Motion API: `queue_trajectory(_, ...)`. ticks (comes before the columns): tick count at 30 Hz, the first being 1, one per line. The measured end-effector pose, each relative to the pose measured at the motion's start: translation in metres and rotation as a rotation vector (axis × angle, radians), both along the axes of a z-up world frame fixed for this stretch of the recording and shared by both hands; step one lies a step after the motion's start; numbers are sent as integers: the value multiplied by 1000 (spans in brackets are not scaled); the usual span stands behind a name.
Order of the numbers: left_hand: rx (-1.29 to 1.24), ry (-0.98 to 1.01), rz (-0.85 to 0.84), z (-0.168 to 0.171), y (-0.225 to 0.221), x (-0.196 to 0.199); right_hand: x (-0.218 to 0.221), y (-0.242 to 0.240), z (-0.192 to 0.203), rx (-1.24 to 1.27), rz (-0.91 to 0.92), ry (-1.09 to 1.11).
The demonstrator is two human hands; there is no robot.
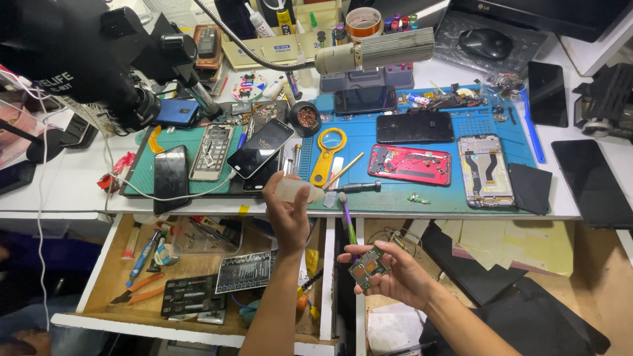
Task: Cleaning and inspecting a mobile phone motherboard at a repair station using a small tool
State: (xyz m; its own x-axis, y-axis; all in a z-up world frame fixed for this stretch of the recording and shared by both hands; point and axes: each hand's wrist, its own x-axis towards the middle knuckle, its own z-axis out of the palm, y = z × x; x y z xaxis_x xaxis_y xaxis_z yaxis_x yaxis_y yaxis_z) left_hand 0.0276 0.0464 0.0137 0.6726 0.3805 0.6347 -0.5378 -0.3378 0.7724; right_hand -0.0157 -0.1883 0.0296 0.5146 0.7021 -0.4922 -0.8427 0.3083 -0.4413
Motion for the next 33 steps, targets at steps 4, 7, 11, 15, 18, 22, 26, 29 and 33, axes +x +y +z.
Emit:
queue_trajectory(4,-28,-13,3,-2,-1,1,0,0,-2,8,-9,32)
queue_trajectory(7,-12,-25,2,-2,0,1,0,1,-1,5,0,11)
queue_trajectory(11,-6,-27,4,-2,0,3,1,1,0,-12,-6,16)
queue_trajectory(15,-14,-25,0,-4,1,2,0,1,2,-23,-8,16)
queue_trajectory(18,-49,38,12,-5,1,3,0,1,-2,-1,-8,10)
queue_trajectory(22,-149,50,30,-2,4,3,0,0,-1,-12,-10,27)
queue_trajectory(26,-392,125,164,3,17,6,1,-2,-10,40,-3,8)
queue_trajectory(29,-605,162,176,24,23,0,0,-3,-7,42,-1,11)
queue_trajectory(33,-1054,5,-218,9,48,2,1,-3,-6,23,-9,40)
